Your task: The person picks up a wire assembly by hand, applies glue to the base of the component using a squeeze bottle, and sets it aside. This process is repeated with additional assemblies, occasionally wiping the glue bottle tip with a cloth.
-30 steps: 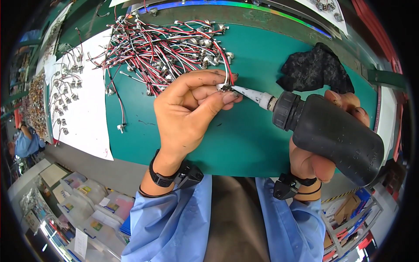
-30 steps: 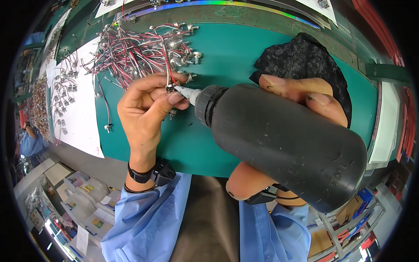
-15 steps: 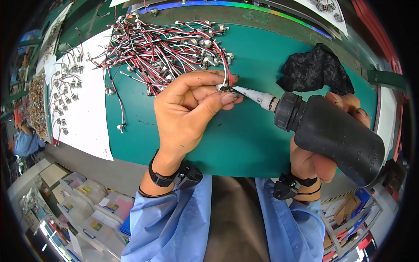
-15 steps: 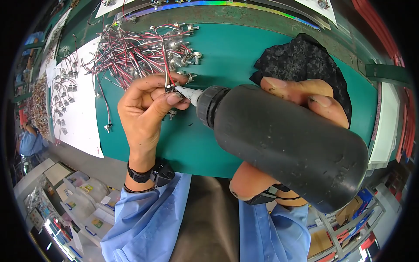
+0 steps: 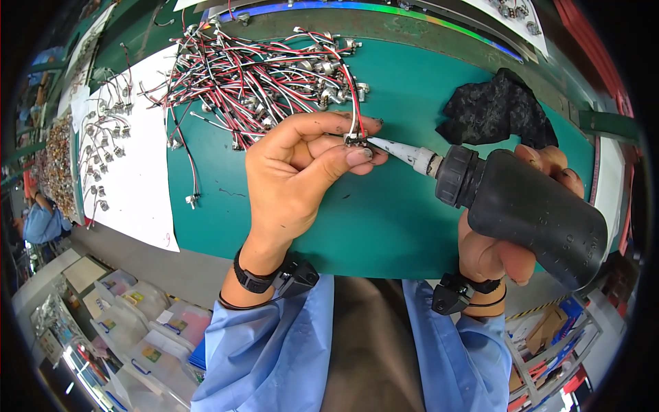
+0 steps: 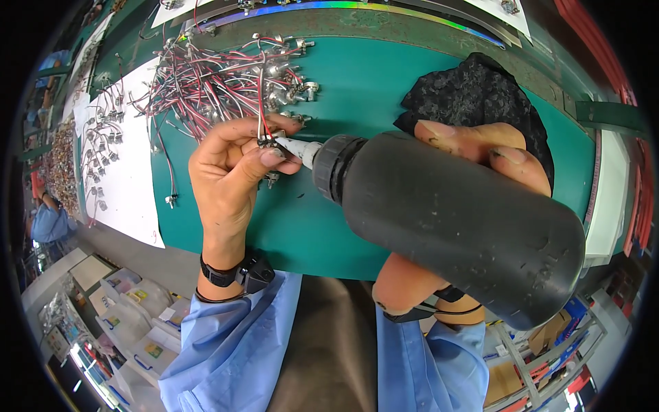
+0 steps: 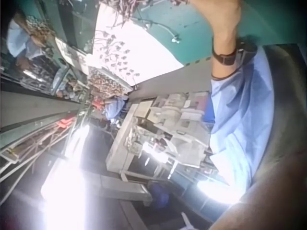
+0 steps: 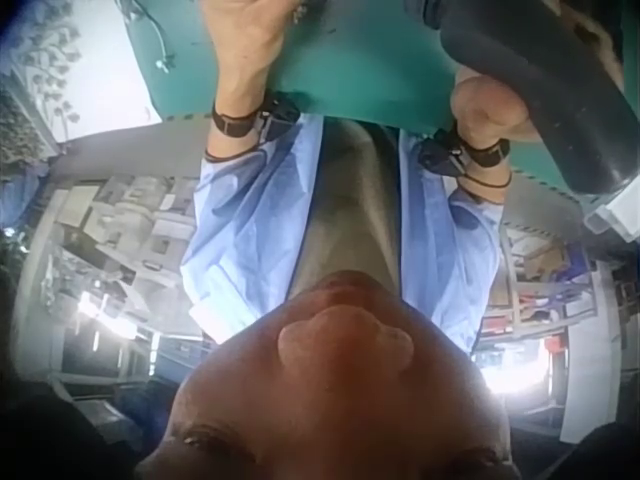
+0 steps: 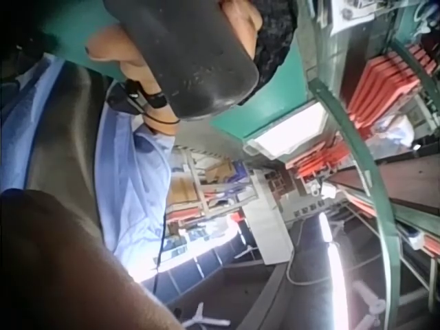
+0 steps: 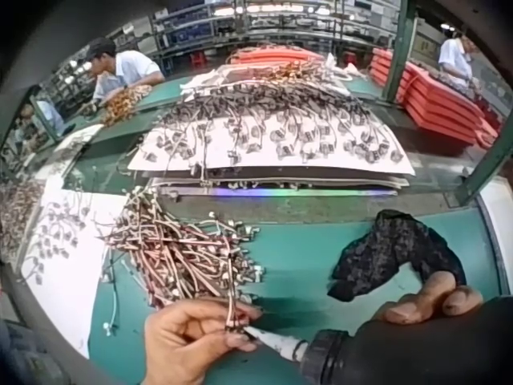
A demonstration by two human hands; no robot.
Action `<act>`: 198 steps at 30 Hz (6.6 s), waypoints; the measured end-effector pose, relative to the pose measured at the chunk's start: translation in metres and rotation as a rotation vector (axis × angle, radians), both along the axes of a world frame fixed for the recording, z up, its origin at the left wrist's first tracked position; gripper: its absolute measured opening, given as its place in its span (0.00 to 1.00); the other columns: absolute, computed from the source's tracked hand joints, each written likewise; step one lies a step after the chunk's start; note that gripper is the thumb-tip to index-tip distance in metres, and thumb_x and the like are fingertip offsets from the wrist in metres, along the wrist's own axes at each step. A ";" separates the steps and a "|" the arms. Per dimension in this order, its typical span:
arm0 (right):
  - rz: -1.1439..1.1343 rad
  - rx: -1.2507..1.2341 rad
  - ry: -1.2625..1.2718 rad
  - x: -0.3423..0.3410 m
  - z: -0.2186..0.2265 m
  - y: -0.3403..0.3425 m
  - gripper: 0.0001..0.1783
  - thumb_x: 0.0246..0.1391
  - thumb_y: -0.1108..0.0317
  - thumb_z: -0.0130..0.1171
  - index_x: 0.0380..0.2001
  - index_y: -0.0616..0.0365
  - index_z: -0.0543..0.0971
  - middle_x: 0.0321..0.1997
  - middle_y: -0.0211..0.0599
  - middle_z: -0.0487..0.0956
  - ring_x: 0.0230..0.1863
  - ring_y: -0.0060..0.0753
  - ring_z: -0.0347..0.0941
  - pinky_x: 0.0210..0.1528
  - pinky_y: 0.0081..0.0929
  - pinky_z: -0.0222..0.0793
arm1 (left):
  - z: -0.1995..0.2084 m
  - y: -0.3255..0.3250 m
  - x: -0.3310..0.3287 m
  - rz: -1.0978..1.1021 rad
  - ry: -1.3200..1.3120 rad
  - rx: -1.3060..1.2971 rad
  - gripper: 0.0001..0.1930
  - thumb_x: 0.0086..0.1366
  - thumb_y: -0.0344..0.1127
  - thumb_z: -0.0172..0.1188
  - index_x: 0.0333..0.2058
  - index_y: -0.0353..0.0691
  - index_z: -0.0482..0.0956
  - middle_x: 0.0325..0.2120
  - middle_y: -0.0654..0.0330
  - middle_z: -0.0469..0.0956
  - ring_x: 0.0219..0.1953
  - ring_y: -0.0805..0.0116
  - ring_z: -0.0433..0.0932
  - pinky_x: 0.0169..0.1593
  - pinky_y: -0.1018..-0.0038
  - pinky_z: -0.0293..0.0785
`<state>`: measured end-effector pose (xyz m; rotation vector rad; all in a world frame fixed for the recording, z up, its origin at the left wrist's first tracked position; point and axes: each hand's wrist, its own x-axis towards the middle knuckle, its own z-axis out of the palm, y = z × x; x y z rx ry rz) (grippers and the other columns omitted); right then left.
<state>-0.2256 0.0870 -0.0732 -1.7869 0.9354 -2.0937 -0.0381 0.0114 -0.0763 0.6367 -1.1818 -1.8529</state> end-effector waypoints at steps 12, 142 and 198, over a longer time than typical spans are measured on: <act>0.000 -0.030 -0.133 0.005 -0.007 -0.003 0.48 0.36 0.31 0.47 0.52 0.59 0.57 0.45 0.41 0.68 0.50 0.33 0.60 0.50 0.25 0.57 | -0.001 -0.001 0.000 -0.043 0.034 0.006 0.09 0.54 0.18 0.49 0.36 0.24 0.68 0.35 0.45 0.73 0.31 0.63 0.77 0.36 0.75 0.75; 0.511 0.384 -1.407 -0.048 -0.004 -0.019 0.22 0.51 0.59 0.50 0.40 0.68 0.65 0.40 0.49 0.67 0.23 0.24 0.54 0.24 0.16 0.52 | 0.012 0.018 0.120 0.713 -1.354 -0.645 0.09 0.49 0.27 0.57 0.32 0.33 0.73 0.32 0.54 0.68 0.29 0.62 0.71 0.31 0.72 0.68; -0.170 0.171 -0.060 0.005 -0.001 -0.005 0.47 0.36 0.31 0.46 0.51 0.58 0.59 0.46 0.42 0.67 0.50 0.34 0.61 0.52 0.28 0.56 | 0.001 -0.008 -0.004 0.134 -0.098 -0.181 0.10 0.49 0.14 0.51 0.32 0.25 0.71 0.34 0.54 0.67 0.29 0.70 0.76 0.29 0.84 0.74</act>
